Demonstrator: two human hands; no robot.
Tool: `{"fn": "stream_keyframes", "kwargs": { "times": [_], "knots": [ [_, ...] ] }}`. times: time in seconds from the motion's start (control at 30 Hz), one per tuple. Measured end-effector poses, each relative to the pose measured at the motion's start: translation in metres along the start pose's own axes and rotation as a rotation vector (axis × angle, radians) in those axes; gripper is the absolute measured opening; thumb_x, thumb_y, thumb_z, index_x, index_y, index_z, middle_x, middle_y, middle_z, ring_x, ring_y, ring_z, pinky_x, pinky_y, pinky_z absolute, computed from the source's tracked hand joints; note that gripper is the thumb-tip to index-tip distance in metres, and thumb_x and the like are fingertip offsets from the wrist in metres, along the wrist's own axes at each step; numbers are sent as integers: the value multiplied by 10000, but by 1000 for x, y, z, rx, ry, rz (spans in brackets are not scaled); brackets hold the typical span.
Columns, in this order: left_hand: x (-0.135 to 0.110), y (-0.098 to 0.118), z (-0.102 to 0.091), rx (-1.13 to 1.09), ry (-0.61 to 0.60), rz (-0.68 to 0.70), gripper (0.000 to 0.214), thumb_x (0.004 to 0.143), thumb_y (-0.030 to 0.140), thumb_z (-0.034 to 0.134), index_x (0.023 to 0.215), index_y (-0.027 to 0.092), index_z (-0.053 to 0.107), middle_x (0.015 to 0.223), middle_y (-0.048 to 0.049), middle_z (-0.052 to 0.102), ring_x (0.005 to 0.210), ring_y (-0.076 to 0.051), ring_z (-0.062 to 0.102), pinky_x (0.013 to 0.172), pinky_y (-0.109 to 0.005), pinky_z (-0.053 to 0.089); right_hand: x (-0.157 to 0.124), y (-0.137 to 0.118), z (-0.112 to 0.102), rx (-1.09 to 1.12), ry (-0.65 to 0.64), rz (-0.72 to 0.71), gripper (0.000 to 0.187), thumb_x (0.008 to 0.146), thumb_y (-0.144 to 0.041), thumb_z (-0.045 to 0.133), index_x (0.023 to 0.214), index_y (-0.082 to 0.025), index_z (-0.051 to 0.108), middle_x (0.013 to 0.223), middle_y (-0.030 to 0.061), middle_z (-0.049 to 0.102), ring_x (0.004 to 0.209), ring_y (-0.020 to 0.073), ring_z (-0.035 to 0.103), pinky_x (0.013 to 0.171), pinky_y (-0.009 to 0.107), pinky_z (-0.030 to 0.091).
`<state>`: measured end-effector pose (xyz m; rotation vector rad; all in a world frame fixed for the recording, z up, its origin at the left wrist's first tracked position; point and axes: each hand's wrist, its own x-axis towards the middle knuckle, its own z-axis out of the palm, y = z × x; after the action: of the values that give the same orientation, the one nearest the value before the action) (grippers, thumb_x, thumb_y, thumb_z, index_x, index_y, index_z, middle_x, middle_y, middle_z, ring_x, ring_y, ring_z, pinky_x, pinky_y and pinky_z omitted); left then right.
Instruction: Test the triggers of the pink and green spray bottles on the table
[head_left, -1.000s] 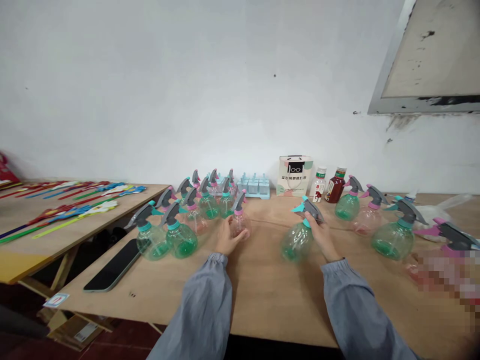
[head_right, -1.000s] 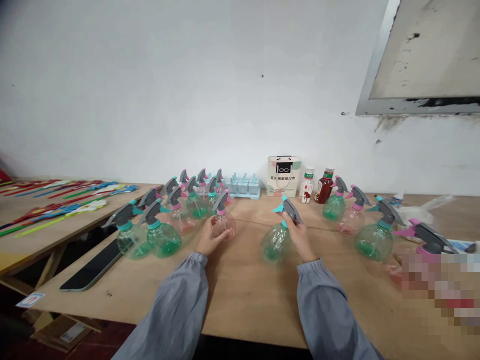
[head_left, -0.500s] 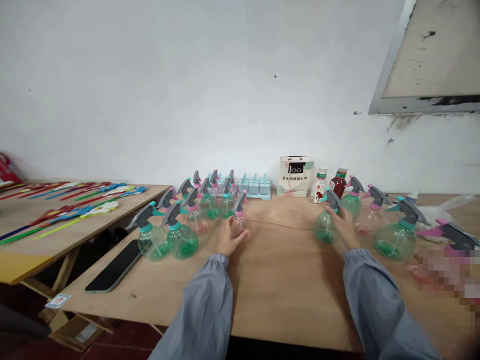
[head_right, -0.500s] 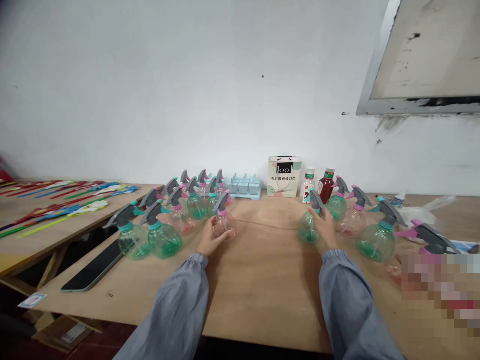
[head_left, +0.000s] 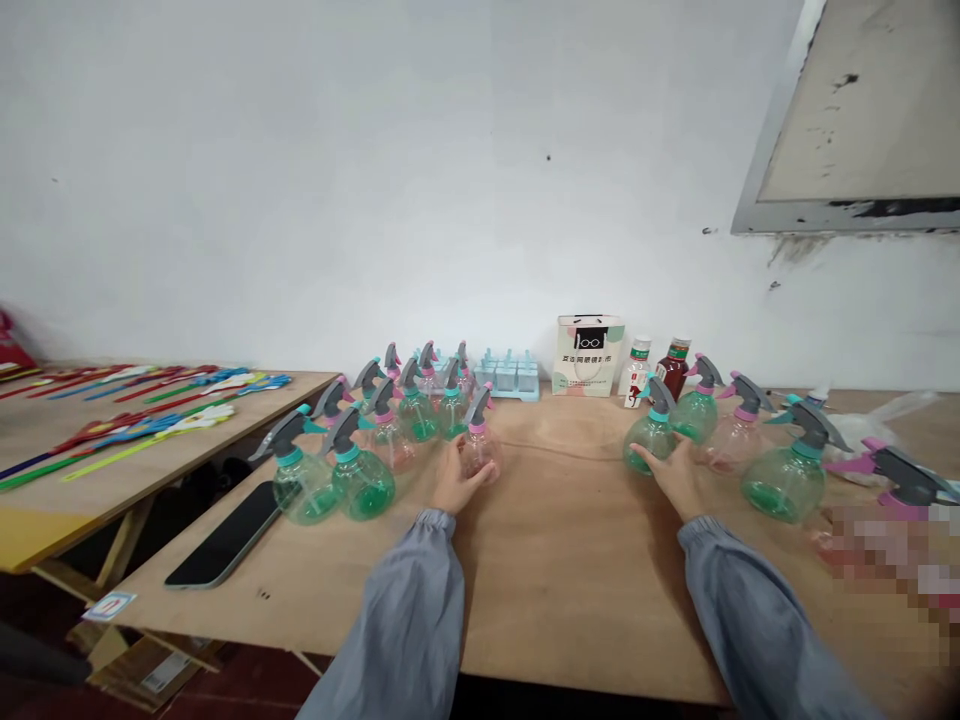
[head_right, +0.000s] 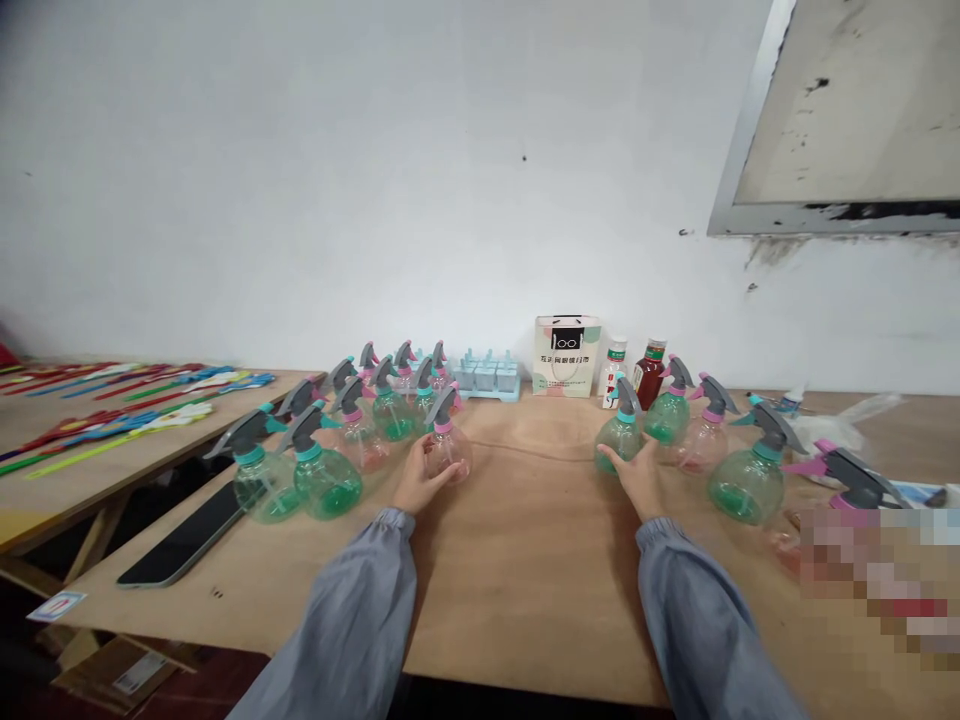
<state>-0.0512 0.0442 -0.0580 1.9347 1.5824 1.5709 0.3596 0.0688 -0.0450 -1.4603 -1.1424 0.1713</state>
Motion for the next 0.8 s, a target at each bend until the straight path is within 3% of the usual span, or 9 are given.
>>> {"fn": "stream_keyframes", "kwargs": {
  "times": [0.2, 0.43, 0.7, 0.8],
  "knots": [
    [-1, 4, -2, -11, -20, 0, 718, 722, 430, 741, 1311, 201, 399, 1251, -122, 550, 1182, -291, 557, 1038, -481, 428, 41, 15, 32, -60, 62, -86, 1166, 569, -846, 613, 1355, -18, 374, 1378, 333, 464, 1302, 423, 446, 1082, 524, 341],
    [-5, 9, -1, -49, -69, 25, 716, 742, 465, 728, 1318, 199, 396, 1263, -125, 553, 1203, -287, 554, 1049, -468, 420, 76, 34, 47, -110, 86, -66, 1100, 579, -866, 580, 1351, -103, 400, 1376, 279, 491, 1245, 400, 495, 1021, 520, 395],
    [-9, 16, 1, -82, -96, 63, 692, 752, 428, 727, 1311, 198, 391, 1281, -133, 548, 1214, -281, 551, 1060, -469, 421, 67, 43, 50, -98, 110, -129, 1197, 595, -842, 608, 1423, -48, 266, 1448, 312, 381, 1341, 405, 400, 1099, 521, 336],
    [-10, 20, 2, -98, -122, 76, 708, 766, 436, 717, 1334, 199, 367, 1304, -136, 532, 1241, -282, 534, 1071, -462, 410, 63, 44, 50, -98, 133, -197, 1148, 648, -807, 597, 1433, -42, 254, 1444, 300, 380, 1339, 389, 395, 1100, 520, 334]
  ]
}}
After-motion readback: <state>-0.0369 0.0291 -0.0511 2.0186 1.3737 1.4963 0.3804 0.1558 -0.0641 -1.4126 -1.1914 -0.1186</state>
